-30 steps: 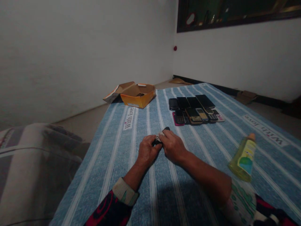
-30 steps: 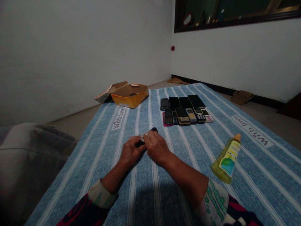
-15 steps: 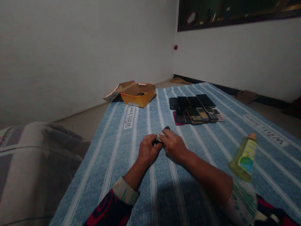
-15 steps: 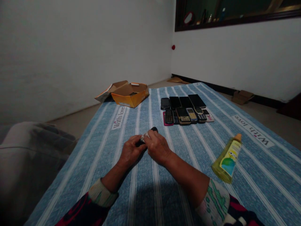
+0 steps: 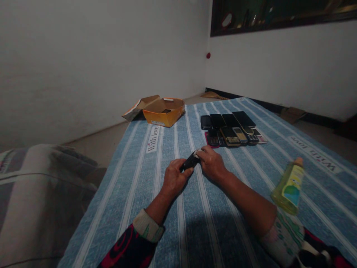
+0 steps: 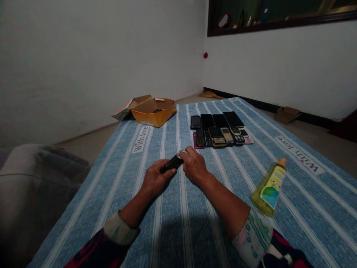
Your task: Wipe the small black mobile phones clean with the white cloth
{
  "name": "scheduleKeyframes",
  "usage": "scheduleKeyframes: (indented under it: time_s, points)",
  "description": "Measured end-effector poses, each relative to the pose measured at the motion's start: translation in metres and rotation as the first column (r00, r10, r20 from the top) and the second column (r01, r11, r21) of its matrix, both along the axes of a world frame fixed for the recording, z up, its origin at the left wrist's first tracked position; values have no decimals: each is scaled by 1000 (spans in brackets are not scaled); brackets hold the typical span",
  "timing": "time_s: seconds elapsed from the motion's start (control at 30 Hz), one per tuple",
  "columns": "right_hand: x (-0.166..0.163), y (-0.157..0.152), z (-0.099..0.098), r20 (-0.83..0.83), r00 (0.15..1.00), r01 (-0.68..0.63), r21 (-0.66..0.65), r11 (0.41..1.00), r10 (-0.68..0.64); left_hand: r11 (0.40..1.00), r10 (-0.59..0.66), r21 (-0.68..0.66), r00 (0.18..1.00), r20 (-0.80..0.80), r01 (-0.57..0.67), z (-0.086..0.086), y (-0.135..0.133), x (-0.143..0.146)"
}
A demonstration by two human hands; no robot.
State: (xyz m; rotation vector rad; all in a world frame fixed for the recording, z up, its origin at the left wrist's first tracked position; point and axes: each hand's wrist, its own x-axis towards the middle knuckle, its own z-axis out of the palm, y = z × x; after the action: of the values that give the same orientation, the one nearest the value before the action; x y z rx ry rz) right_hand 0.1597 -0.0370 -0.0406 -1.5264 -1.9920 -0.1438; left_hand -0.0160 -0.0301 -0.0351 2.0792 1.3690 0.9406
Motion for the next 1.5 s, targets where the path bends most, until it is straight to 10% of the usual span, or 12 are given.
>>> scheduleKeyframes:
  time_s: [1.5]
  points:
    - [-15, -10, 1, 129, 978, -175, 108, 979, 161, 1000, -14, 7, 1000, 17, 14, -1, 1, -1]
